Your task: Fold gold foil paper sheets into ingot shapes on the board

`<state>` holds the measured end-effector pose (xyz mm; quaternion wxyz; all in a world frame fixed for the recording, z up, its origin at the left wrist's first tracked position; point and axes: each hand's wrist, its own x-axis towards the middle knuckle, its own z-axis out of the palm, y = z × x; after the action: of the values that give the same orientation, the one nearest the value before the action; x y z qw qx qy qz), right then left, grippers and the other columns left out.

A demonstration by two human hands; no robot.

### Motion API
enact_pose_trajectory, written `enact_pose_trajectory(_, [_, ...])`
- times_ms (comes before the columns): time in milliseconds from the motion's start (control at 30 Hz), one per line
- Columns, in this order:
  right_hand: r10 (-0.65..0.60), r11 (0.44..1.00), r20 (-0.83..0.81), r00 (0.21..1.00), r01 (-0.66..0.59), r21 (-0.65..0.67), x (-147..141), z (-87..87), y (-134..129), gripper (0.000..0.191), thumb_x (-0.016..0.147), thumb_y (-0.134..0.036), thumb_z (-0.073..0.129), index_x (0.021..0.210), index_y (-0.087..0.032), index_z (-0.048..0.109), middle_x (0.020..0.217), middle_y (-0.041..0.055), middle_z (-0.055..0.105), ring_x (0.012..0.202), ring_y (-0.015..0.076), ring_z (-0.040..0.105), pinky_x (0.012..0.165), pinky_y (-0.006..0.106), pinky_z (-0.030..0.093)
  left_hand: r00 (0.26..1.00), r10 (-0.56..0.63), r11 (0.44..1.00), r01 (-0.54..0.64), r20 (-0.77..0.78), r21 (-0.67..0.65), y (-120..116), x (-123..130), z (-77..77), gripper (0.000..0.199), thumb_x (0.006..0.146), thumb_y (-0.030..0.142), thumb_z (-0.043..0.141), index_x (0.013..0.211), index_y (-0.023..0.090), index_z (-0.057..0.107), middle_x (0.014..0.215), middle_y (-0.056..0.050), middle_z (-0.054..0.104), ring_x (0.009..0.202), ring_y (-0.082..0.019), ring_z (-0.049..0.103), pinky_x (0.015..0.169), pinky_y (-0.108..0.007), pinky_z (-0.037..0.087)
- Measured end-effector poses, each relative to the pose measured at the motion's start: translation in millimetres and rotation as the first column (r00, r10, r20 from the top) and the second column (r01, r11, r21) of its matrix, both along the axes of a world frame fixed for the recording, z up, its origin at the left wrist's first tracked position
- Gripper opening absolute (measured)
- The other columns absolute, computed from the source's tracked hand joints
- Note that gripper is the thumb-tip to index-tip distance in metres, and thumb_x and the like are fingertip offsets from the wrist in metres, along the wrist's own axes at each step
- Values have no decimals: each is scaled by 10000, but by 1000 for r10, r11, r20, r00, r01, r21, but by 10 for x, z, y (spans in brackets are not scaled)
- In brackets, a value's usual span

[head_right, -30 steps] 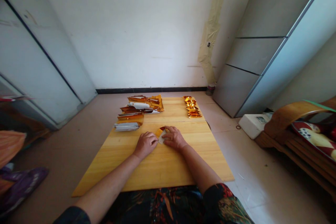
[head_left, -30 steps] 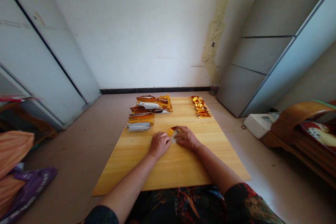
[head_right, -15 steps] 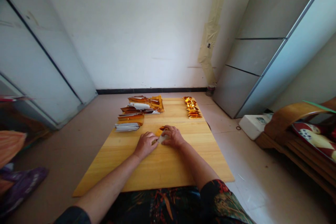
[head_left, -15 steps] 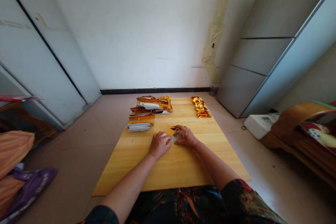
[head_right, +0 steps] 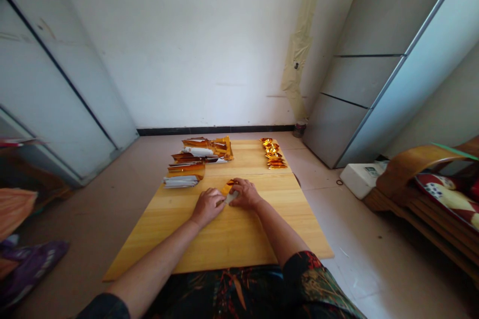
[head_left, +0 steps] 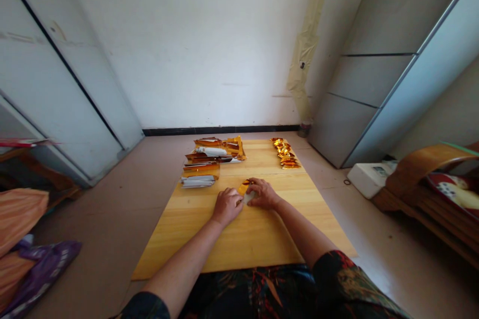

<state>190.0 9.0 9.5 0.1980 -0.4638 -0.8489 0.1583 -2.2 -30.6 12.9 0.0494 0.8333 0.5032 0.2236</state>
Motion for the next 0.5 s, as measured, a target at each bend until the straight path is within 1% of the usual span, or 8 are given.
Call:
enact_pose_trajectory(67, [41, 999, -9, 999, -41, 0, 29, -24, 8, 437, 552, -337, 812, 960, -266, 673, 1323, 77, 476, 1174, 279, 470, 939, 440, 375, 1000, 1, 1000, -1, 5, -5, -7, 3, 13, 137, 788, 230, 577, 829, 230, 708, 856, -38, 650, 887, -192, 536, 767, -327, 380])
enact_pose_trajectory(100, [48, 999, -19, 999, -48, 8, 37, -36, 5, 429, 561, -335, 809, 962, -262, 673, 1322, 79, 477, 1180, 276, 467, 942, 433, 376, 1000, 2, 1000, -2, 5, -7, -9, 5, 16, 136, 785, 229, 580, 830, 229, 708, 859, -40, 649, 888, -193, 536, 767, -327, 380])
enact_pose_trajectory(233, [4, 998, -61, 998, 0, 62, 11, -58, -36, 281, 669, -344, 745, 924, -246, 679, 1287, 83, 510, 1165, 256, 483, 928, 408, 387, 1000, 2, 1000, -2, -4, -2, -8, 7, 10, 137, 778, 225, 590, 846, 224, 708, 871, -46, 645, 891, -197, 533, 768, -327, 379])
enact_pose_trajectory(300, [-8, 996, -67, 998, 14, 91, -15, -60, -55, 236, 702, -356, 724, 910, -252, 680, 1270, 75, 527, 1147, 253, 493, 915, 408, 391, 1000, 4, 1000, -4, -6, 2, -5, 9, 3, 137, 779, 229, 592, 854, 223, 707, 871, -46, 641, 894, -199, 533, 770, -328, 378])
enact_pose_trajectory(500, [-5, 989, -105, 994, 20, 145, -38, -62, -65, 169, 717, -376, 718, 852, -276, 704, 1240, 49, 553, 1109, 245, 511, 907, 401, 391, 999, 36, 999, -36, -8, 15, 0, 40, 6, 99, 783, 224, 597, 819, 215, 689, 845, -46, 630, 880, -195, 534, 759, -318, 371])
